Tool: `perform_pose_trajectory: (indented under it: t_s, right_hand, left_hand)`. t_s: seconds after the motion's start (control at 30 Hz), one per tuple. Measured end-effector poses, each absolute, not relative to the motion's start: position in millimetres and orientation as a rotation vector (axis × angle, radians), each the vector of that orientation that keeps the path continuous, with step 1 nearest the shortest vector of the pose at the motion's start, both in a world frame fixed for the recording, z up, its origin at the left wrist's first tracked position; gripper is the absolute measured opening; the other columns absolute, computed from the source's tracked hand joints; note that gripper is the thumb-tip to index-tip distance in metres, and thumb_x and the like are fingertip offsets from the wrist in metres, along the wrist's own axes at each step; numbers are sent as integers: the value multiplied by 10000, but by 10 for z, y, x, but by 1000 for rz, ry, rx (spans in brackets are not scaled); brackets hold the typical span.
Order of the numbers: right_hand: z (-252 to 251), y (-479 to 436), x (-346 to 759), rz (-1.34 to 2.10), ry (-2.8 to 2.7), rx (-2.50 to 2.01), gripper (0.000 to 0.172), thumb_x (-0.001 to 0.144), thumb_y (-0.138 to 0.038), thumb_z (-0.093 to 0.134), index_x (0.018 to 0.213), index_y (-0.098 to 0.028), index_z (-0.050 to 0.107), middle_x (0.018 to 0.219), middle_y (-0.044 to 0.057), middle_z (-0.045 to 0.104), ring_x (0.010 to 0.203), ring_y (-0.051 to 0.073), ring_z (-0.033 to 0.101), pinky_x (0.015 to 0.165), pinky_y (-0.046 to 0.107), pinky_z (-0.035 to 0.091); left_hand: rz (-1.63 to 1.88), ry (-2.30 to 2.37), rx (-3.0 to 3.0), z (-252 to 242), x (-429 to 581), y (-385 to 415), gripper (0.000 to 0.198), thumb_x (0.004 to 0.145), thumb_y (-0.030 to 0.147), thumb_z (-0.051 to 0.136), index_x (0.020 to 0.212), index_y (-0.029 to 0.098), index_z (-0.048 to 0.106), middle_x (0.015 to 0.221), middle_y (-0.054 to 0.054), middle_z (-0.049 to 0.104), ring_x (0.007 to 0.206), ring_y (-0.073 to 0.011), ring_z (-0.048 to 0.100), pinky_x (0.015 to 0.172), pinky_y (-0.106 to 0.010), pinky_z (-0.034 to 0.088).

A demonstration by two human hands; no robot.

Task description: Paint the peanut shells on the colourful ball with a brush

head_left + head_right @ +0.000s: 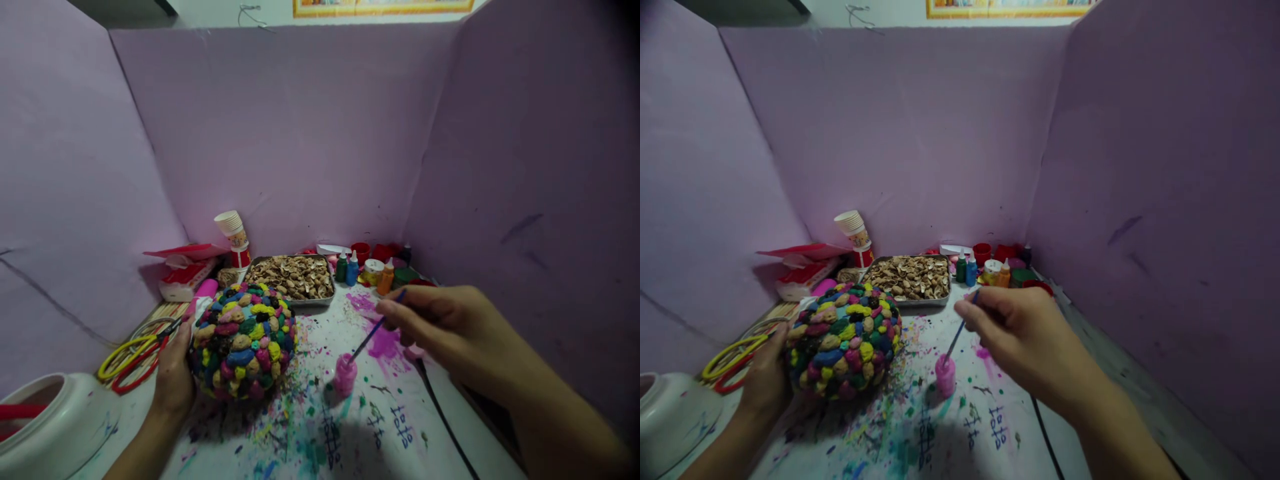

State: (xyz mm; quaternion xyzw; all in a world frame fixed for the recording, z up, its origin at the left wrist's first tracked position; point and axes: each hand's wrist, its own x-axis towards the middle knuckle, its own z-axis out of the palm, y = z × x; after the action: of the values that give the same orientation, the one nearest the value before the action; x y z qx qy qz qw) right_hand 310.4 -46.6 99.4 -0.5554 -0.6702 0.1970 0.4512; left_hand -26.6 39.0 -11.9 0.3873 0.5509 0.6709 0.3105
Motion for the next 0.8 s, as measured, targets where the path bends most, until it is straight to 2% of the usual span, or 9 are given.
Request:
perform_pose_trajectory:
  t_s: [0.1, 0.23, 0.37, 0.5, 0.6, 0.8]
  right_hand:
    - [1024, -495, 3100, 427, -1409, -1275, 338, 805, -496, 679, 650, -200, 727, 532, 28, 657, 455, 138, 595, 399, 222, 456]
    - [947, -419, 2863, 595, -1133, -1008, 240, 782, -429, 741, 690, -208, 745, 579, 33, 717, 471, 146, 662, 457, 233, 562]
    - [814, -325, 2608, 786, -1020, -908, 204, 767, -388, 767, 704, -194, 750, 569, 25, 722, 485, 145, 690, 477, 226, 597]
    - [732, -296, 2509, 840, -980, -880, 195, 748, -369, 782, 694, -184, 755, 570, 21, 724, 485, 133, 693, 478, 209, 601]
    - [701, -304, 2483, 846, -980, -876, 205, 743, -372, 783, 698, -174, 757, 560, 28, 722, 480, 139, 694, 475, 219, 606]
    - [687, -305, 2468, 831, -993, -885, 198, 753, -355, 767, 689, -169, 745, 558, 33, 723, 483, 144, 699, 478, 224, 611]
  left_hand:
    - [1751, 1454, 972, -102, -237, 383, 313, 733, 485, 664, 828, 195, 731, 944, -27, 752, 1211, -289, 572, 1136, -419, 339]
    - [1726, 1324, 853, -72, -189, 368, 326, 668, 493, 715, 819, 204, 713, 899, -16, 746, 1120, -276, 620, 1068, -434, 418]
    - [1744, 1339, 858, -55, -179, 347, 289, 651, 478, 735, 747, 209, 695, 811, -5, 734, 1132, -275, 618, 1075, -414, 411]
    - [1708, 1319, 929, -107, -209, 364, 395, 743, 553, 653, 906, 203, 732, 982, -21, 755, 1174, -260, 602, 1078, -395, 410]
    - [1703, 1322, 930, -148, -230, 390, 478, 757, 592, 633, 1014, 201, 732, 1085, -25, 746, 1191, -260, 594, 1056, -378, 433]
    - [1747, 1293, 862, -141, -218, 401, 482, 736, 551, 678, 1056, 195, 727, 1092, -16, 744, 1216, -250, 580, 1075, -364, 421]
